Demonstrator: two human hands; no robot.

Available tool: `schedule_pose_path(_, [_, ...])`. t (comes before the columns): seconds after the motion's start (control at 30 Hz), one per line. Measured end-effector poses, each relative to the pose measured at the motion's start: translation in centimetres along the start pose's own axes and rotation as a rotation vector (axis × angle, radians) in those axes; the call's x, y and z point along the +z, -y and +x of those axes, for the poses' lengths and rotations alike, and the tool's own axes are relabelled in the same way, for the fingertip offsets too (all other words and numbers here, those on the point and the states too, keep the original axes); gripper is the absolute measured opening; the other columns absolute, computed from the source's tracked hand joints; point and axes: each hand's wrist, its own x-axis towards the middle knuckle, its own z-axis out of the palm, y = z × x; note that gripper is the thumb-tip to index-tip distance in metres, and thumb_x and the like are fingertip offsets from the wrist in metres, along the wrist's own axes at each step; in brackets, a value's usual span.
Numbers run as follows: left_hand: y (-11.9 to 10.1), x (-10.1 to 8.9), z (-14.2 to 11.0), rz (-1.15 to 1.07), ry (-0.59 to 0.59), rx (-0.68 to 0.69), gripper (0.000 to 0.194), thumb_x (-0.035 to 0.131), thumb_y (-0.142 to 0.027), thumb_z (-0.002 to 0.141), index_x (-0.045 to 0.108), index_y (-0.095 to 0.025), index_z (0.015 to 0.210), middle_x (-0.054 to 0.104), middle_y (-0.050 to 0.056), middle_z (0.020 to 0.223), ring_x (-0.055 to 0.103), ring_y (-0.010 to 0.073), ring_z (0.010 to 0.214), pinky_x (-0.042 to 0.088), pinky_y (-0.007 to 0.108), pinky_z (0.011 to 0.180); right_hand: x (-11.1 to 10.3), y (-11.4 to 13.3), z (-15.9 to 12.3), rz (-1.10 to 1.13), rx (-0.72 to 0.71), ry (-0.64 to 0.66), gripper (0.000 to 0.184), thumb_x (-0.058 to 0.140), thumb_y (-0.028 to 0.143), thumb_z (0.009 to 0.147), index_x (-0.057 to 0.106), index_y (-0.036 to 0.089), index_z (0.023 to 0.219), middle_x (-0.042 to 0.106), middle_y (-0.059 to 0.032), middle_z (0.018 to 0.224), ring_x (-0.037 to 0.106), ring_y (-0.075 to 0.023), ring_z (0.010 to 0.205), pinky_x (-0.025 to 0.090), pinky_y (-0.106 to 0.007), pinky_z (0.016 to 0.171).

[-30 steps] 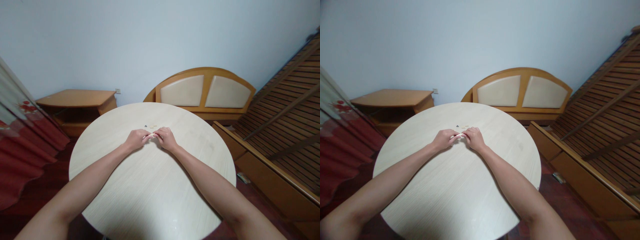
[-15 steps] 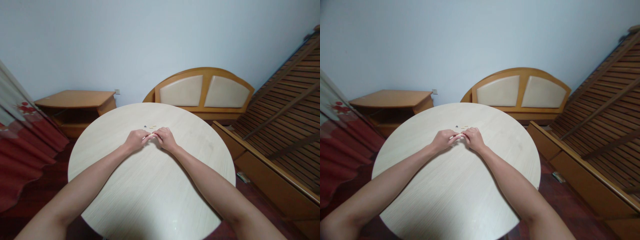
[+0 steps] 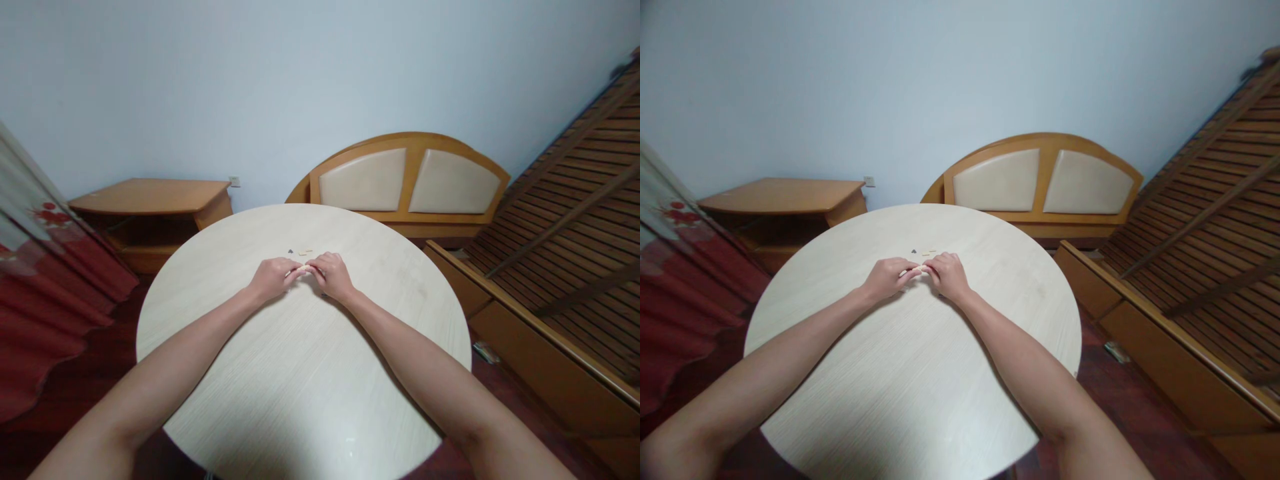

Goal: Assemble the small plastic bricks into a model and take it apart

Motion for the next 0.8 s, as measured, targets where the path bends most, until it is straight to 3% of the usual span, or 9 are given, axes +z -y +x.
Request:
schedule_pose_path(0.37, [0.51,0.19,-0.04,0.017,0.012,-0.015,0.027,0.055,-0.036,0.101,0.078,-0.022,0.103,0.080,0.004,0.102,0.074,0.0202,0.090,0.052,0.030,0.078,0.09,0.16,0.00,0.023,0.021,-0.047,0.015,0.066,0.030,0.098,0.074,0.020,0.091,0.074,-0.0058,0.086,0.061,-0.0215,0.085,0.035,-0.034,0.080])
schedule_pose_path(0.8, [0.85,0.17,0.06,0.082,-0.022,-0.196,0.024,0.063,-0.038,0.096,0.079,-0.020,0.092,0.079,0.006,0.093,0.073,0.0226,0.087,0.050,0.031,0.073,-0.10,0.30,-0.13,0.059,0.022,-0.082,0.014,0.067,0.028,0.096,0.074,0.019,0.087,0.074,-0.0054,0.084,0.061,-0.0211,0.082,0.037,-0.035,0.079])
